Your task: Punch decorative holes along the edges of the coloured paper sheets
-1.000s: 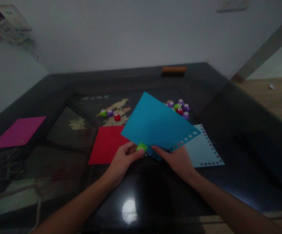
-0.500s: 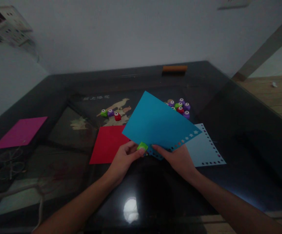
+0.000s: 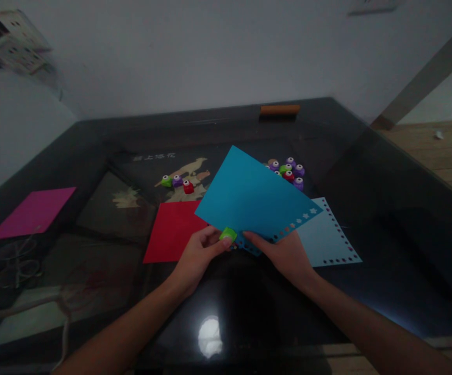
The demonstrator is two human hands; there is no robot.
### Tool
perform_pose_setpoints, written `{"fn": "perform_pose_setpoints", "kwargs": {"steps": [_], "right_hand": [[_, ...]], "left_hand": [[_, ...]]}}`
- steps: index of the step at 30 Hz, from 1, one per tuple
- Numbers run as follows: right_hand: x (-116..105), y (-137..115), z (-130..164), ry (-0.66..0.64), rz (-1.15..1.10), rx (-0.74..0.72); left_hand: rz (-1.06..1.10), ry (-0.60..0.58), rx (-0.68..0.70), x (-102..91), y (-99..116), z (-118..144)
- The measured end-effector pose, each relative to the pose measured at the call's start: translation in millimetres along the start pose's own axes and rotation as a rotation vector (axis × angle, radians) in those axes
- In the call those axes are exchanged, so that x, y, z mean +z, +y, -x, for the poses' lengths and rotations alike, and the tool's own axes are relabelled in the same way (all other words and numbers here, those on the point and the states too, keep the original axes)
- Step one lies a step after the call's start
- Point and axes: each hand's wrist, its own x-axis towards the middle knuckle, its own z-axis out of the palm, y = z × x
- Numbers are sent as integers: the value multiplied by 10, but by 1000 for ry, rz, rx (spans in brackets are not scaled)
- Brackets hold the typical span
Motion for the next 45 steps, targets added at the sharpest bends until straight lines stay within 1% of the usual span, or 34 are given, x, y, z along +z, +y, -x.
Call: {"fn": "perform_pose_setpoints", "kwargs": {"steps": [5,12,20,27,33,37,45], "right_hand": [[-2,-2,4,-10,-2,-33],[-8,3,13,10,5,-7],[-8,-29,16,-6,-6,-22],[-18,-47,21,-10,12,-25],[-20,-43,22,-14,24,-48],[-20,-38,23,-14,30,-28],[-11,-37,26,2,22,-39]], "left_hand": [[1,-18,20,12,0,-7],[-31,22,26,6,0,9],[-14,-4,51,9,5,10],[-33,33,45,26,21,29],[-14,30,60,36,24,31],[-16,31,62,37,19,28],[-28,50,65,51,35,39]]}}
